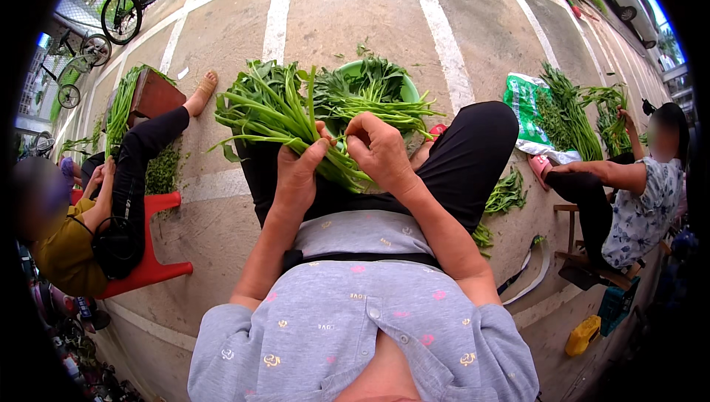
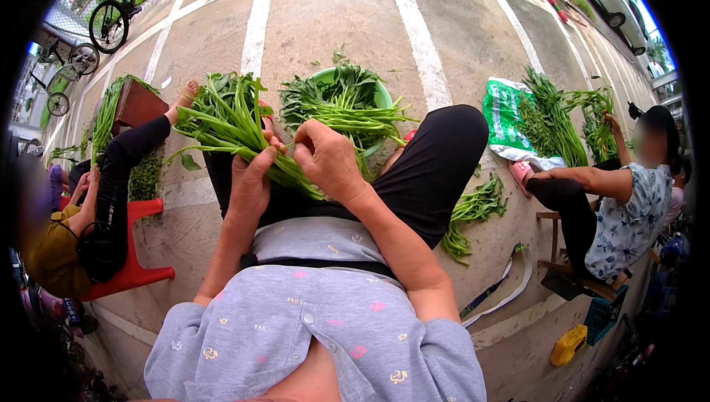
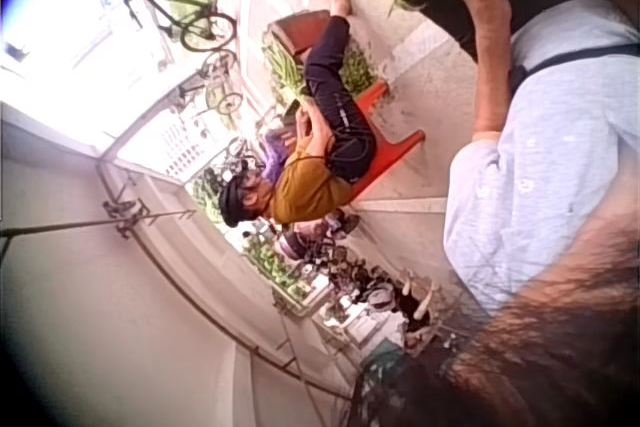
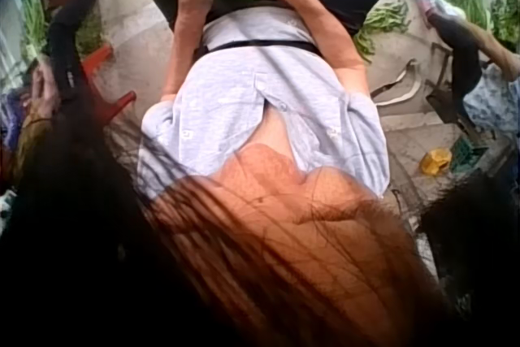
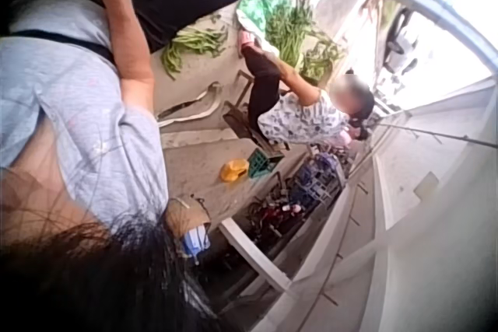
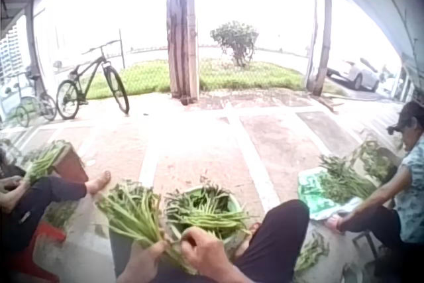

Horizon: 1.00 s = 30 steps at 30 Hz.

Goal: The person is sorting morning glory by hand, picking up stems from a bundle on the ground and placing the cleaned stems into a green bowl.

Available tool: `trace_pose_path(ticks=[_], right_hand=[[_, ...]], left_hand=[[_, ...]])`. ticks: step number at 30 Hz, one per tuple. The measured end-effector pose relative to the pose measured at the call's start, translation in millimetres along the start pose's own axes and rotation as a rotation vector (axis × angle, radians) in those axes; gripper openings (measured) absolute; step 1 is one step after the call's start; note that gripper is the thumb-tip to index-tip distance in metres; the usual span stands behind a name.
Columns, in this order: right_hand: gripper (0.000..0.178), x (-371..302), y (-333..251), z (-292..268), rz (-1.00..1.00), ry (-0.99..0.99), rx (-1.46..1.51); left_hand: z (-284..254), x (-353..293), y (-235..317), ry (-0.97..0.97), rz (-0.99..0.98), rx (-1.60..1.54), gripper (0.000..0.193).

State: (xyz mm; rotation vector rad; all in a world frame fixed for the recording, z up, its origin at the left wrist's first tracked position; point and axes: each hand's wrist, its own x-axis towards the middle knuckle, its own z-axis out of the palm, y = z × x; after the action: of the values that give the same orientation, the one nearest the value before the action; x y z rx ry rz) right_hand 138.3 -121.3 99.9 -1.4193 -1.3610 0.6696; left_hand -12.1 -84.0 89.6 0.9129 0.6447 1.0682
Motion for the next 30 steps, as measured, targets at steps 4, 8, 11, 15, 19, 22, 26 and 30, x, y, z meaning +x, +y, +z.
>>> trace_pose_path(ticks=[4,8,11,15,19,22,26,30], right_hand=[[0.007,8,7,-10,0.279,-0.019,0.655],[0.012,10,21,-16,0.192,0.122,0.504],[0.015,8,20,-10,-0.037,0.157,0.153],[0.012,7,-2,-6,-0.221,0.068,0.022],[0.016,6,-6,5,-0.439,0.079,-0.187],[0.015,6,-4,9,-0.52,0.088,-0.308],[0.014,6,-9,7,-0.593,0.109,-0.451],[0.011,5,-12,6,-0.58,0.08,-0.493]], left_hand=[[-6,2,-2,0.038,0.019,-0.043,0.025],[-8,3,1,0.079,0.0,-0.104,0.025],[-6,3,1,0.075,0.015,-0.098,0.024],[-5,2,2,0.056,0.0,-0.081,0.025],[-5,0,-1,0.042,-0.001,-0.047,0.025],[-3,-1,0,0.04,0.002,-0.022,0.026],[-3,-2,0,0.04,0.003,-0.011,0.026],[2,-3,1,0.023,-0.011,-0.007,0.027]])
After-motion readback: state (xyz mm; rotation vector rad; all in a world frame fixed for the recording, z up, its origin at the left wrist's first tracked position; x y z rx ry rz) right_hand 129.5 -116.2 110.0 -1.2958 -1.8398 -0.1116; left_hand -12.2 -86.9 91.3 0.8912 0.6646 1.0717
